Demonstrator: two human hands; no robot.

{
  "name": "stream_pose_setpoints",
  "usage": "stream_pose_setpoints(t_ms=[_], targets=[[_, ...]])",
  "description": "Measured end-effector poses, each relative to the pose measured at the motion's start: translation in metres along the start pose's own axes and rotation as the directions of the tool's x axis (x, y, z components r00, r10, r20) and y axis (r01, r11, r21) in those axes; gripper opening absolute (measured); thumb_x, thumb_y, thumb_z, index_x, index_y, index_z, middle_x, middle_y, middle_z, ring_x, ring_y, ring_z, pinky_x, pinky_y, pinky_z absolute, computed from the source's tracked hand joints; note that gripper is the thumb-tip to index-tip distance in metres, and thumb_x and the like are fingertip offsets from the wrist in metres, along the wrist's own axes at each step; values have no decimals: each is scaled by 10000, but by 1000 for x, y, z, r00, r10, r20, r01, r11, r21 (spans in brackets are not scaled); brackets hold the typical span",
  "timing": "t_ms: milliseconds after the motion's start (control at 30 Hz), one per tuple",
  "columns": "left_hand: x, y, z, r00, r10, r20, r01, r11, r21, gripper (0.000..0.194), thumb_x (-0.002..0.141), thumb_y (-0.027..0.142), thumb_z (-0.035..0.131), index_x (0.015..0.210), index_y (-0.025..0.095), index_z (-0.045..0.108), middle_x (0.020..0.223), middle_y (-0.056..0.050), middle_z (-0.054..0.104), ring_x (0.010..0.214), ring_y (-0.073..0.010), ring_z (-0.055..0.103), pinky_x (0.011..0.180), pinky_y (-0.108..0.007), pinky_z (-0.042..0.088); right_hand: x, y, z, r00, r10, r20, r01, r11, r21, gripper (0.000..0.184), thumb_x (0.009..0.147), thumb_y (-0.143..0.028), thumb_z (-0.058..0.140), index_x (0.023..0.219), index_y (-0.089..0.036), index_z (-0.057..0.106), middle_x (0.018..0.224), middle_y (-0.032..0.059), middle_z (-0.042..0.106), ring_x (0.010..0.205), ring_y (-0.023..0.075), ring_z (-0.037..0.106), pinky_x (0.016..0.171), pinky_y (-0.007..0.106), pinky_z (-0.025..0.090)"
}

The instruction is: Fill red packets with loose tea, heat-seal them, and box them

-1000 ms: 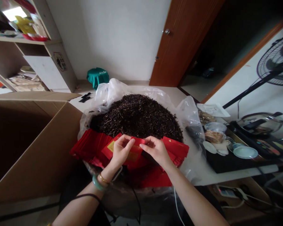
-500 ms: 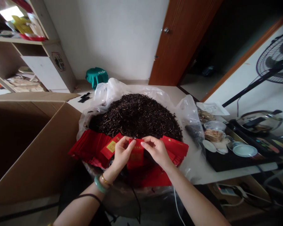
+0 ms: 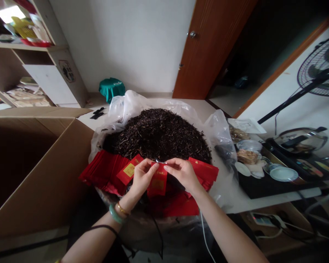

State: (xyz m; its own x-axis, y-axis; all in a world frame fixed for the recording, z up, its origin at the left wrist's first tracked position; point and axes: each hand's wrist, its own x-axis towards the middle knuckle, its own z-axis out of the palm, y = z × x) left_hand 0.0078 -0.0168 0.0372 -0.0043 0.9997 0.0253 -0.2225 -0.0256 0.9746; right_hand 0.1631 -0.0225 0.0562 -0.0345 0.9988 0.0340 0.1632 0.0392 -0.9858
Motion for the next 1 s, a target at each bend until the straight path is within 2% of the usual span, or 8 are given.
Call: stream_pose_setpoints(t_ms=[100,267,500,900,1000], targets=[[1,0,0,999,-21,37,21,1000,4,376,598,457,780,633,150,566,558,43,557,516,-76,476,515,-185,390,0,0,-1,999,-23,-27,22,999,-47,205,681,-387,699,729,-188,687,730,37,724,691,196,662,668,311,535],[0,-3,1,980,-132,150,129,991,25,411,559,456,815,759,136,652,695,-10,676,612,-130,594,598,-229,477,-2,-3,-1,997,-61,-39,57,995,-84,190,702,-384,678,717,-195,687,684,28,715,626,183,647,603,289,519],[-6,-9,3,893,-313,325,346,937,-49,454,505,443,862,757,103,698,680,-56,718,590,-168,657,610,-270,523,-2,-4,-2,994,-88,-64,83,993,-84,183,706,-376,673,707,-193,685,688,35,717,635,188,654,613,293,523],[-8,-10,4,884,-352,309,392,917,-78,445,511,453,856,728,94,711,689,-91,733,554,-176,674,568,-256,535,-2,-5,-5,995,-84,-44,78,988,-136,212,716,-398,663,669,-192,663,627,25,686,587,171,619,560,268,490],[-8,-11,5,887,-350,302,387,919,-72,459,508,455,856,742,88,709,702,-103,735,556,-184,676,570,-269,539,0,-6,-9,997,-79,1,78,984,-161,231,740,-414,642,691,-190,669,644,20,688,607,173,624,576,270,491]])
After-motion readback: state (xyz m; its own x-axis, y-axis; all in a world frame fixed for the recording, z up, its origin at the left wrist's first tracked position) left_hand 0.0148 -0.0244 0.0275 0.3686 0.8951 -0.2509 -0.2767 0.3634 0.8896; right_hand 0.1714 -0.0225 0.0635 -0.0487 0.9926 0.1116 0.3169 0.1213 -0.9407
